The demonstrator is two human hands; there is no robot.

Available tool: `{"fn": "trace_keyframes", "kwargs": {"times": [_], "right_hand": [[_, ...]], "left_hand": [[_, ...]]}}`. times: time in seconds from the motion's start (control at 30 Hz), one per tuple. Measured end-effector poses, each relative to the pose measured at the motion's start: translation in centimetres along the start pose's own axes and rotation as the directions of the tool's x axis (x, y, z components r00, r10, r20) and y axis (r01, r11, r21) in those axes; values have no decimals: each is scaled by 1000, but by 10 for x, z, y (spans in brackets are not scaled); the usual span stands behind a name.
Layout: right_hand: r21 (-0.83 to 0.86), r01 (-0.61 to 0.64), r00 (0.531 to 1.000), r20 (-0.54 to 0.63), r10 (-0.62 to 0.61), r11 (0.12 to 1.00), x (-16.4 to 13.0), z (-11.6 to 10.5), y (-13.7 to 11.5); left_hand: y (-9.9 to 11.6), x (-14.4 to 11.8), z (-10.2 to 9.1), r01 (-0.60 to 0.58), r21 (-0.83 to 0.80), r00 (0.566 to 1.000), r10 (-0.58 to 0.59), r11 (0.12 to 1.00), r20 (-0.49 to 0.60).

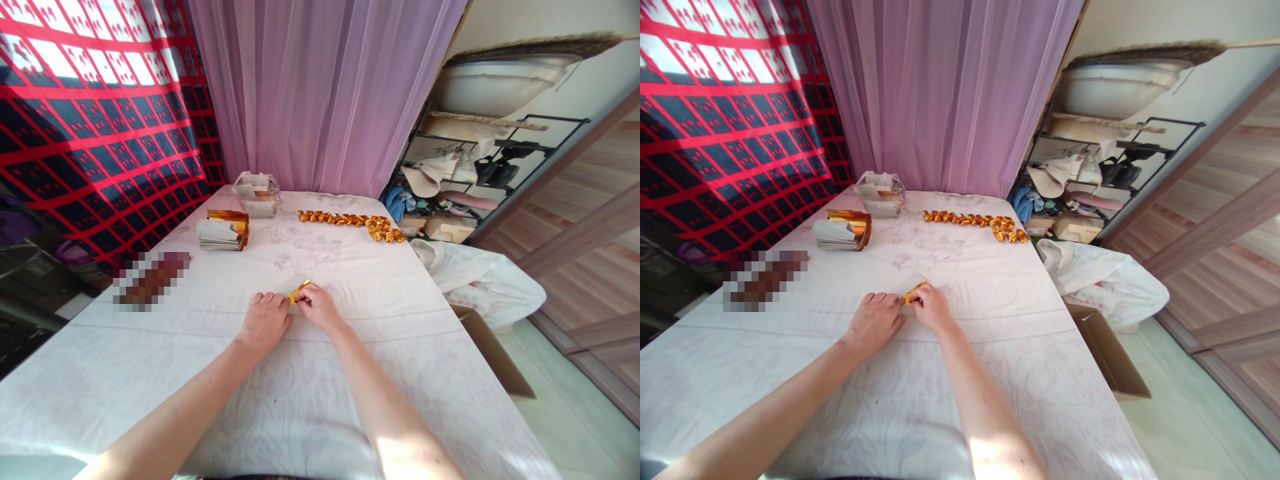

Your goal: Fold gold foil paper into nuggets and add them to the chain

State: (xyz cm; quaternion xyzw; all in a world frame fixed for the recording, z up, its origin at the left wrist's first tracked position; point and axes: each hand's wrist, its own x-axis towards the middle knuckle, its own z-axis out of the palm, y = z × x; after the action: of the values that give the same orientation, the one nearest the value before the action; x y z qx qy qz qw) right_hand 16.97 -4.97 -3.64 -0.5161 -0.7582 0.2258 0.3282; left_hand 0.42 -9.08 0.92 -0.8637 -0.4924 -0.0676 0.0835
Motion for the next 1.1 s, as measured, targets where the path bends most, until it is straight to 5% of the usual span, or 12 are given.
{"fn": "trace_keyframes", "kwargs": {"times": [0.5, 0.7, 1.1], "right_hand": [[51, 75, 995, 62, -79, 996, -1, -18, 9], [-165, 25, 998, -52, -34, 986, 2, -33, 30], [-157, 72, 996, -43, -80, 985, -3, -35, 31]], "left_hand": [[-6, 15, 14, 12, -46, 999, -14, 999, -40], [-17, 19, 19, -66, -72, 993, 58, 995, -98], [-28, 18, 27, -146, -69, 979, 134, 987, -156]]}}
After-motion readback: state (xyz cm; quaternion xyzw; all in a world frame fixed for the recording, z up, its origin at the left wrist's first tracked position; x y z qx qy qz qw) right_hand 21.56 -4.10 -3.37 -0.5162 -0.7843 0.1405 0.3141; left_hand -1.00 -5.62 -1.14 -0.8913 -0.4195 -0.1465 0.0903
